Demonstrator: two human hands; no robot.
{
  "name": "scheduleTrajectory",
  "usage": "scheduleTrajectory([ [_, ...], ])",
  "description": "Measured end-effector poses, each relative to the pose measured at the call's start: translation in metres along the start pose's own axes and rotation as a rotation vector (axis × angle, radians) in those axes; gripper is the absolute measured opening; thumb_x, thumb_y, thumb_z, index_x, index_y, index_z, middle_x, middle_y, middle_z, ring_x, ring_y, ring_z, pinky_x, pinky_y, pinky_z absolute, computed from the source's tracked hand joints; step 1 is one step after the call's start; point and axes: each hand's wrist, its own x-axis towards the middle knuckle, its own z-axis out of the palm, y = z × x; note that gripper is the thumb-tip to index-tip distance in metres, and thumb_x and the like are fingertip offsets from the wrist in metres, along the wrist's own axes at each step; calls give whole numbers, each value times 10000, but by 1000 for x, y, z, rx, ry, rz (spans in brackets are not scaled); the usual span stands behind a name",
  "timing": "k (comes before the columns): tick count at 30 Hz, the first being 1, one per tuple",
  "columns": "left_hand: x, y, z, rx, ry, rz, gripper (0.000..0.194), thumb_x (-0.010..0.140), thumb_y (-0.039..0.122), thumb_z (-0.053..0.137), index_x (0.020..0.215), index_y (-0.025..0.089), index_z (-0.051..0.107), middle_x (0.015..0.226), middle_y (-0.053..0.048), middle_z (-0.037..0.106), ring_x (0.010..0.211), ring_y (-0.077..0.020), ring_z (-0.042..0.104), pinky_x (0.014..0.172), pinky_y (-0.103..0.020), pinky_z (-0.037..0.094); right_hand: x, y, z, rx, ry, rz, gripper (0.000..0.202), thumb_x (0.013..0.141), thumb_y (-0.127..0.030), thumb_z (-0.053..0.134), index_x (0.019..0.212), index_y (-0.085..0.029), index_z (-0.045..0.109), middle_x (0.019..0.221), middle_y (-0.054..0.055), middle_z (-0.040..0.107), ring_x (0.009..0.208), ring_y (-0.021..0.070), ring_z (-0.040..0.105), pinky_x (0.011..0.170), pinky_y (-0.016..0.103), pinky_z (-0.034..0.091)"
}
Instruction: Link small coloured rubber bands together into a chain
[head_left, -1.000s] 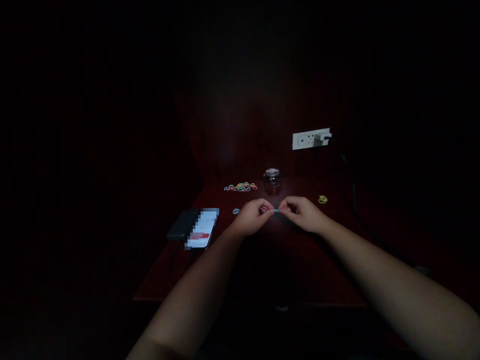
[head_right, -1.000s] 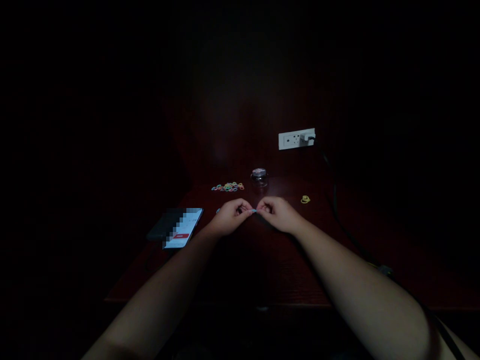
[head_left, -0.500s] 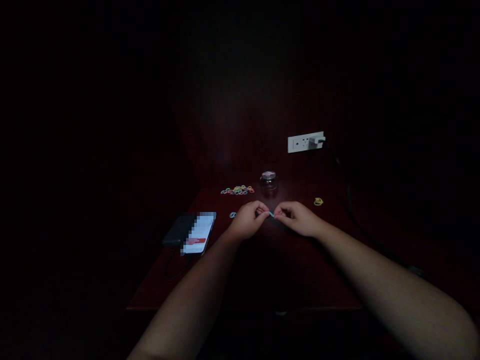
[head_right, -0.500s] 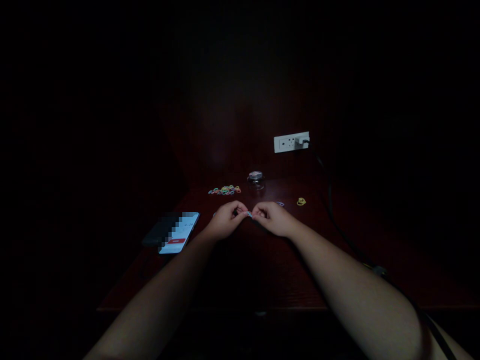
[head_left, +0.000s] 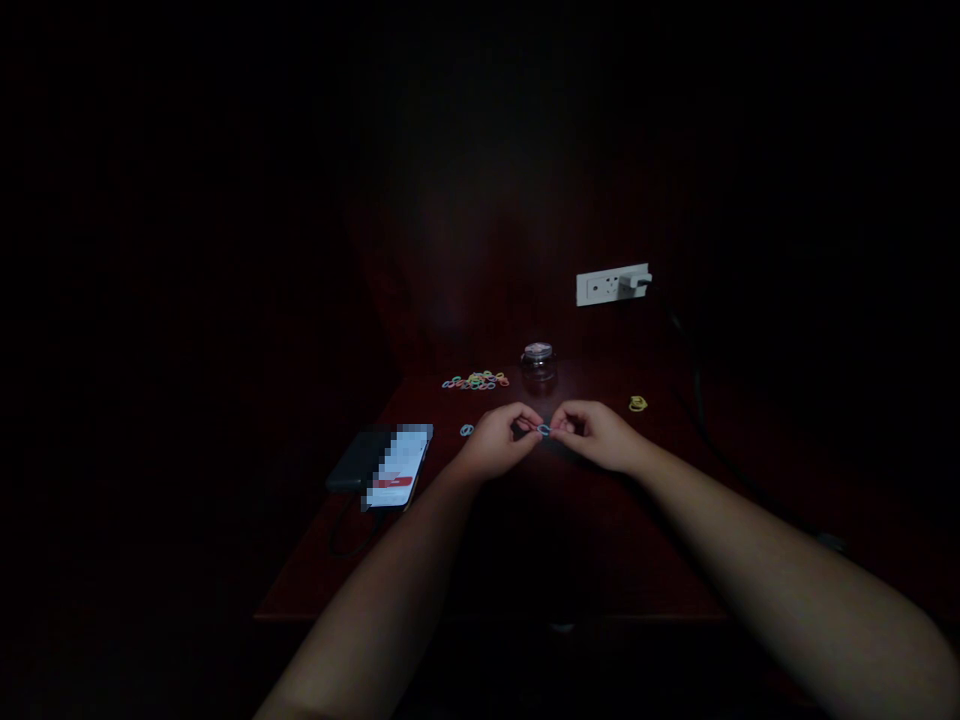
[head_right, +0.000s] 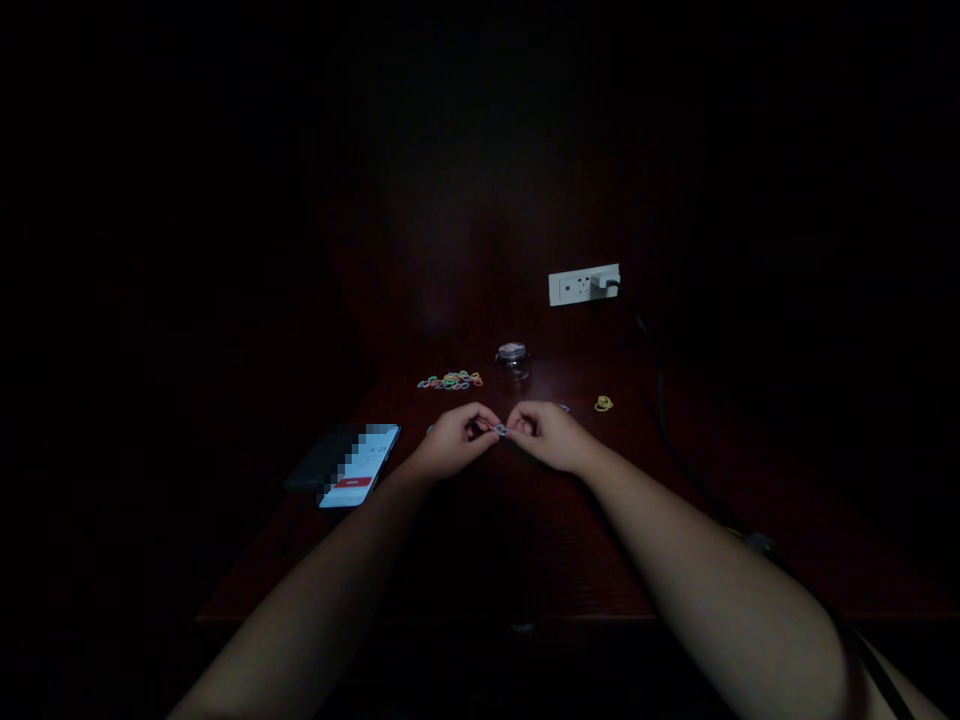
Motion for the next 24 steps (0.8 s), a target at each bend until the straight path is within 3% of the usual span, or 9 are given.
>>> scheduleTrajectory([
  [15, -1, -4, 3, -65, -98, -6, 175, 782, 247, 566, 900, 135, 631, 812, -34, 643, 714, -104, 552, 613, -197, 411, 0, 2, 0, -8, 29, -37, 168, 772, -316, 569, 745, -157, 523, 627, -11, 496, 570, 101, 439, 530, 220, 362],
  [24, 0, -1, 1, 53, 0, 13, 145, 773, 277, 575, 800, 143, 626, 791, -25, 617, 677, -105, 524, 572, -198, 381, 0, -2, -1, -81, 40, -62, 168, 753, -307, 586, 694, -156, 541, 678, 14, 521, 608, 115, 476, 545, 226, 375],
])
